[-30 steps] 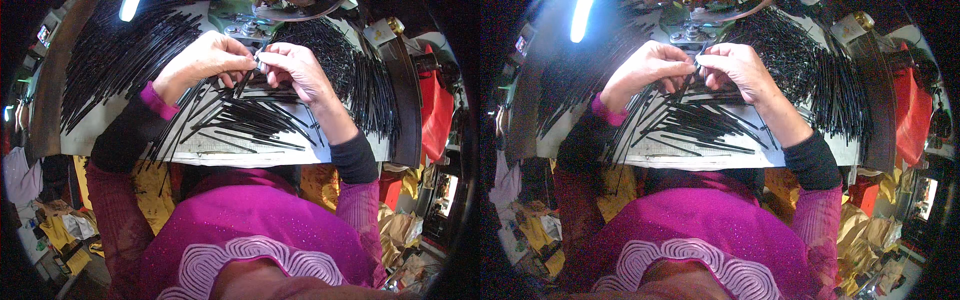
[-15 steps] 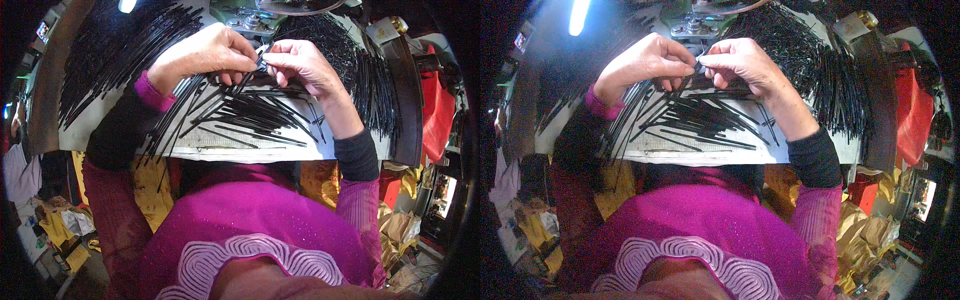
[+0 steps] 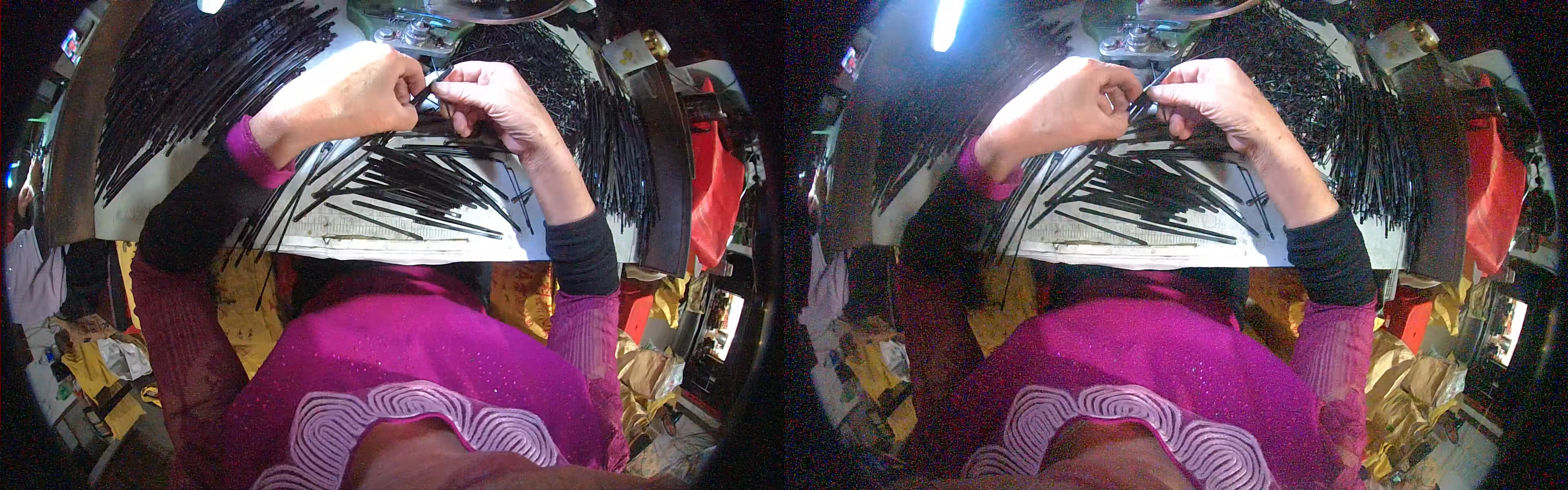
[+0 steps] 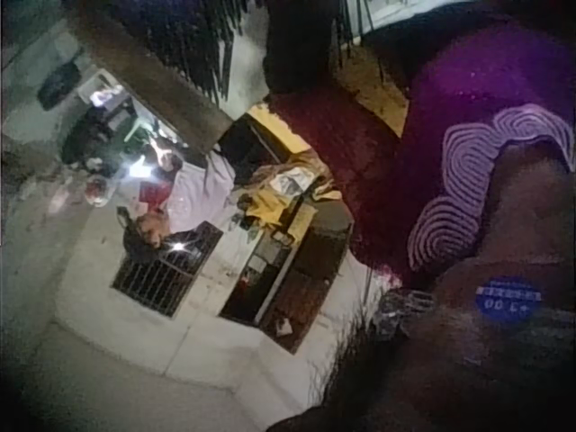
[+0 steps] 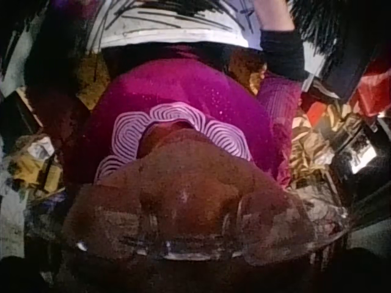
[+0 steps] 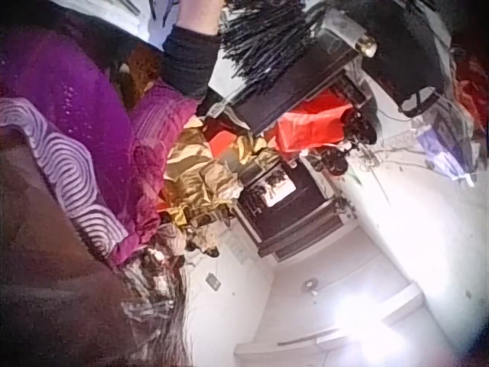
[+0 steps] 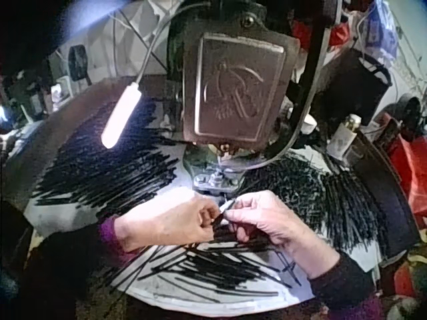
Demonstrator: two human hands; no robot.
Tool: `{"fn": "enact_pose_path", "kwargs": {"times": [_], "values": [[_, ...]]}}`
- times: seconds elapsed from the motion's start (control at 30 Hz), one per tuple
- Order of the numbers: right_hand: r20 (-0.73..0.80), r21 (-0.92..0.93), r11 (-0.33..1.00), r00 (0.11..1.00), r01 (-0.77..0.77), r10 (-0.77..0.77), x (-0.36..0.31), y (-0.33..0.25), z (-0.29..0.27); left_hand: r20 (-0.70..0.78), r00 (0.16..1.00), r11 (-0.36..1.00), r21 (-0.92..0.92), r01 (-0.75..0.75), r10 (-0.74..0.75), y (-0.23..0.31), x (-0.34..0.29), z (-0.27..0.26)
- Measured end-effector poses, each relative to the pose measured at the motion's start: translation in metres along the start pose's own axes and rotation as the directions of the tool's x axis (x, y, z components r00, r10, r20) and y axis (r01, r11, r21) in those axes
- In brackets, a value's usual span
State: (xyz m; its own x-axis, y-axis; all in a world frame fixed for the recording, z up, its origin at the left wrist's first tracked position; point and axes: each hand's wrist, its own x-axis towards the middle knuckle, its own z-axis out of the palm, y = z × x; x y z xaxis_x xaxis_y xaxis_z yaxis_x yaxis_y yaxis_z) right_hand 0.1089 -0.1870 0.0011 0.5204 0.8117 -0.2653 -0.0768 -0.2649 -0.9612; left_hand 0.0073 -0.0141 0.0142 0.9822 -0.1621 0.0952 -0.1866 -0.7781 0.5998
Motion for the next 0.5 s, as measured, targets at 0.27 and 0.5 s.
{"fn": "enact_pose_path", "kwargs": {"times": [0.27, 0.5], "values": [[0.065, -0.006, 0.999, 0.997, -0.048, 0.048, -0.006, -0.002, -0.002, 0.029, 1.0, 0.998, -0.067, 0.0, 0.002, -0.01, -0.005, -0.015], [-0.093, -0.281, 0.96, 0.995, -0.008, -0.019, -0.009, -0.002, -0.004, 0.209, 0.968, 0.864, -0.451, 0.224, -0.142, -0.015, -0.011, -0.025]]}}
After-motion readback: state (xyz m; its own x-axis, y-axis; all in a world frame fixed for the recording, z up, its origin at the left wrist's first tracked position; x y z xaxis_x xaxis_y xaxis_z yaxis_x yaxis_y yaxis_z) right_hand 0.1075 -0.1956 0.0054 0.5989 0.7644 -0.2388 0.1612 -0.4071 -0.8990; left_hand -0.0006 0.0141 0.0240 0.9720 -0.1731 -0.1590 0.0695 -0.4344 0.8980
